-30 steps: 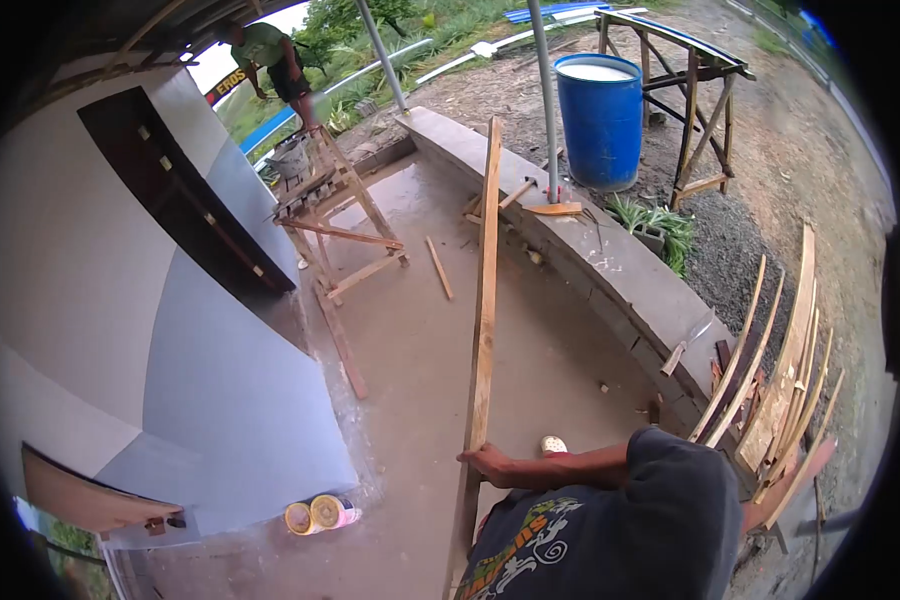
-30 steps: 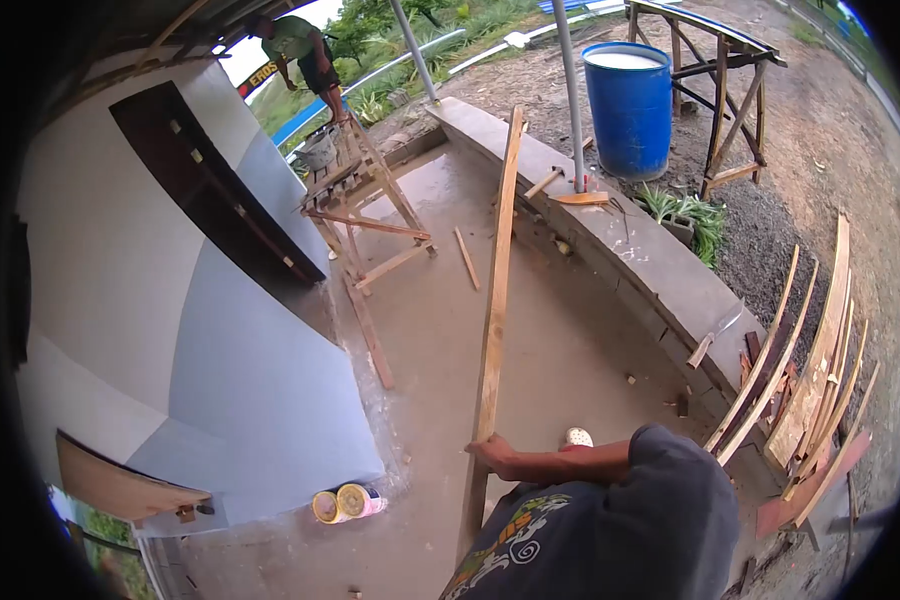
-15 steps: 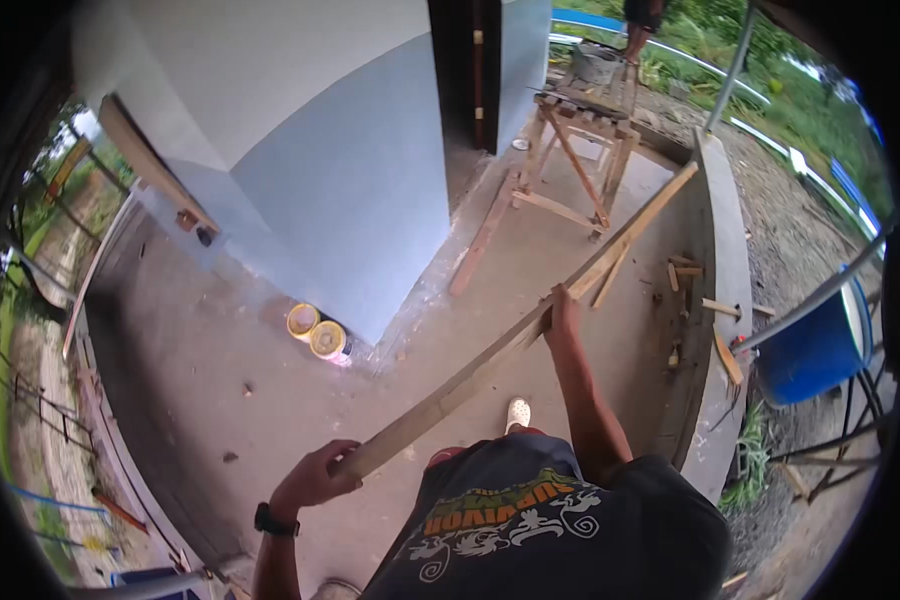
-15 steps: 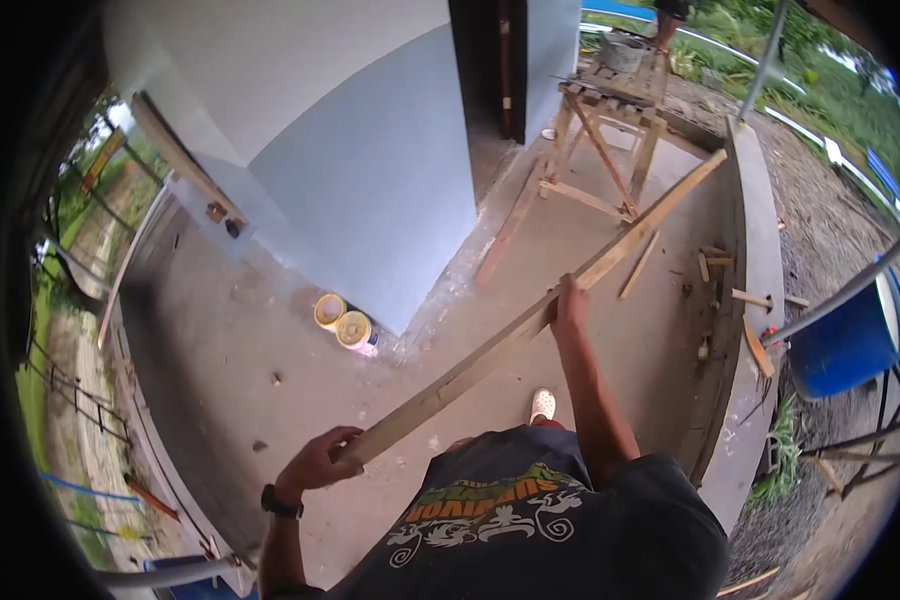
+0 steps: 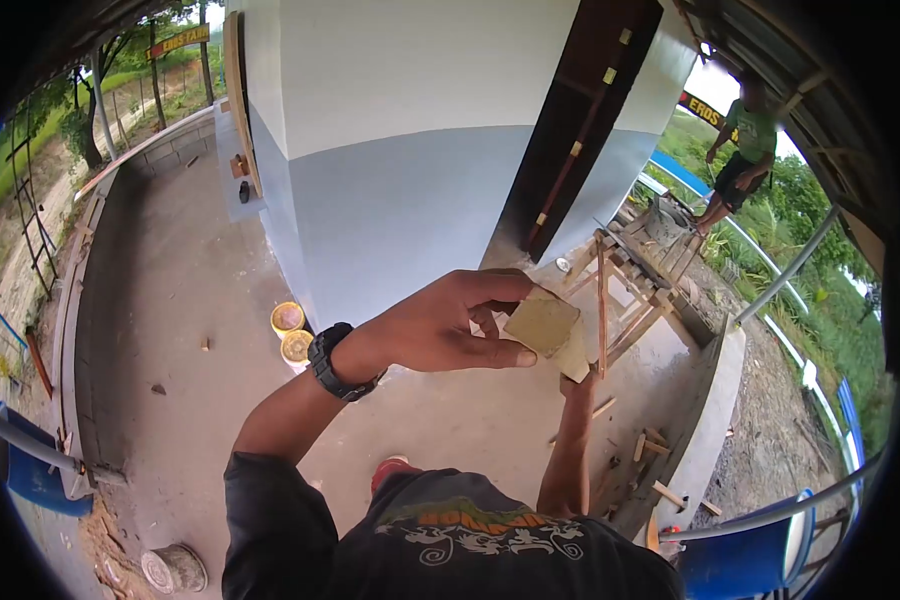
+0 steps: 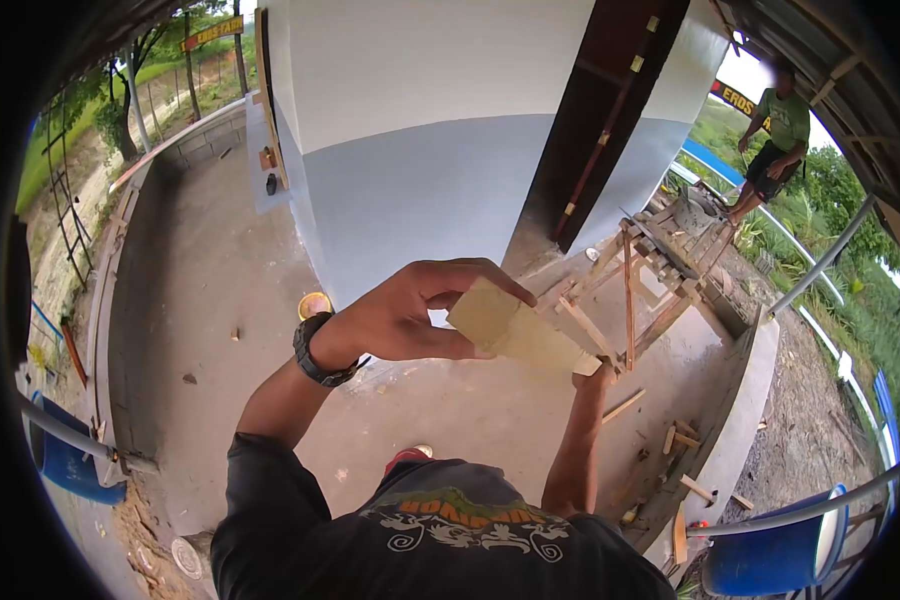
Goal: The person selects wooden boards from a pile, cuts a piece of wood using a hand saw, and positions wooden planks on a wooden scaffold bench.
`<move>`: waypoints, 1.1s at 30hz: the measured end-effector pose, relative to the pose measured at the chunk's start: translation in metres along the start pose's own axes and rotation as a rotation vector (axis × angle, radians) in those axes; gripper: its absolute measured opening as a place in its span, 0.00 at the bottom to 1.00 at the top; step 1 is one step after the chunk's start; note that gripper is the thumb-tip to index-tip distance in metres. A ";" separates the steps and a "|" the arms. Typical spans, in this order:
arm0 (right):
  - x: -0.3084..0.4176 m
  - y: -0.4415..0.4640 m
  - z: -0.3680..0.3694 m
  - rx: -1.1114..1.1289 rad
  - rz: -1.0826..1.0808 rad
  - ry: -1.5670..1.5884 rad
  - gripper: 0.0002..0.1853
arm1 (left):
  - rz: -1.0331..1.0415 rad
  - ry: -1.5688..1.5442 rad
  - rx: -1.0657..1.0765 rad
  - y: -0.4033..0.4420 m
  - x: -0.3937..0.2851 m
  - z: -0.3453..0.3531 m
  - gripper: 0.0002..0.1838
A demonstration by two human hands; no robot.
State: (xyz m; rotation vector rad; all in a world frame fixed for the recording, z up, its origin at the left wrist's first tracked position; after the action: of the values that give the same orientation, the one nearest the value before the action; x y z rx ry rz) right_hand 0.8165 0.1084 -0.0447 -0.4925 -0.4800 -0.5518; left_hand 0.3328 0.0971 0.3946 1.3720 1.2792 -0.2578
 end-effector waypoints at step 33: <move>0.165 0.042 0.215 0.390 0.246 0.390 0.25 | 0.602 0.235 0.103 0.500 0.142 0.192 0.21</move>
State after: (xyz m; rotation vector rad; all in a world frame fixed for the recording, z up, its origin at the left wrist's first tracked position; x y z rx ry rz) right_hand 0.9017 0.1974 0.2004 -0.0617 -0.1414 -0.2947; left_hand 0.8713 0.1571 0.5117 1.8460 0.9881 0.2625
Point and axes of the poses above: each hand's wrist, its own y-axis towards the middle knuckle, its own z-axis out of the palm, x = y × z, the point moved 4 cm from there along y, towards the middle knuckle
